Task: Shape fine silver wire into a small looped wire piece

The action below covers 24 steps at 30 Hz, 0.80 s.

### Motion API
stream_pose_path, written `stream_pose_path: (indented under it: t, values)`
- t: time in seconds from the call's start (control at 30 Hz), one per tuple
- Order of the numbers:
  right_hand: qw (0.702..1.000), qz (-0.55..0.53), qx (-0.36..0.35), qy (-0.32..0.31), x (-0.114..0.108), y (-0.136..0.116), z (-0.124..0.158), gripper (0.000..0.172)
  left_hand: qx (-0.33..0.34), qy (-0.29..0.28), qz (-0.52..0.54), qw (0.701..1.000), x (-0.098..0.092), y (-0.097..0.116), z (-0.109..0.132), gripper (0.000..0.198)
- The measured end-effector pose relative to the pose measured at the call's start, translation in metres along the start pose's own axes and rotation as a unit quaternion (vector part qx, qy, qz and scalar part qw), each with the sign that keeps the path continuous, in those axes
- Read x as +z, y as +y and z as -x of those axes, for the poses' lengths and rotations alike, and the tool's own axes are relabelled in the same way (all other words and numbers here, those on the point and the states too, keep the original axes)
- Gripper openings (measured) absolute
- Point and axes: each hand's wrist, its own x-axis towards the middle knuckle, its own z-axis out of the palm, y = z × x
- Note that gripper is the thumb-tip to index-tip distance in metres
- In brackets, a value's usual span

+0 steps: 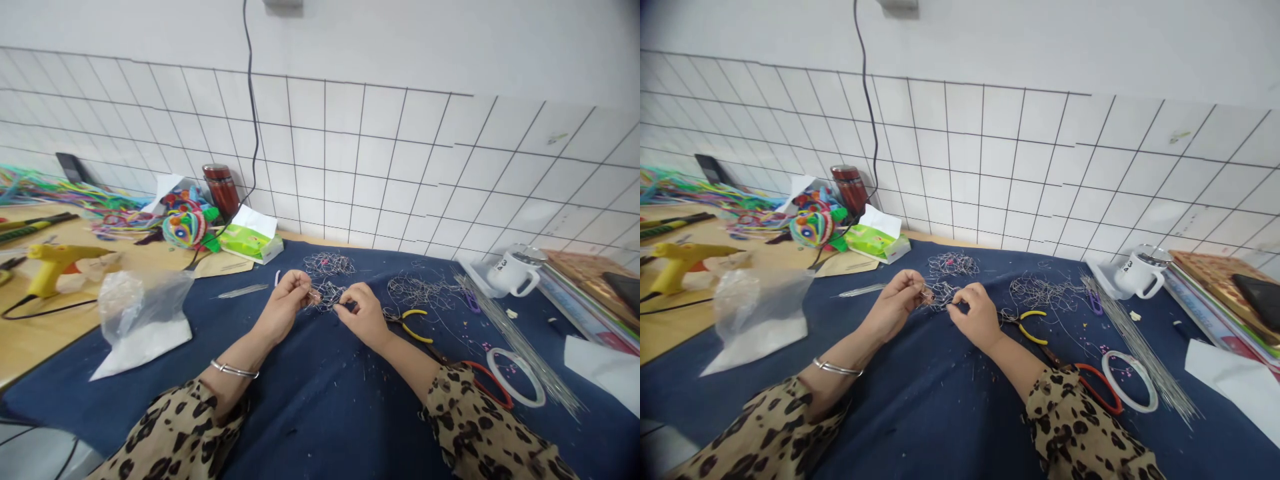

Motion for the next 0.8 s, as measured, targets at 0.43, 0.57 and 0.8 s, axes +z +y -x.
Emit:
stream_pose_path:
  t: [0.43,0.57,0.8]
  values:
    - [0.998,0.007,0.005,0.057,0.006,0.017,-0.001,0.015,-0.014,-0.143,-0.063,0.988,0.004,0.001,0.008,0.030]
    - [0.998,-0.031,0.015,0.045,0.004,0.017,-0.002,0.019,-0.017,-0.196,-0.095,0.976,-0.001,0.003,0.007,0.038]
    - [0.995,-0.093,0.023,0.001,-0.001,0.014,-0.004,0.036,0.000,-0.160,-0.165,0.973,-0.014,0.005,-0.002,0.041]
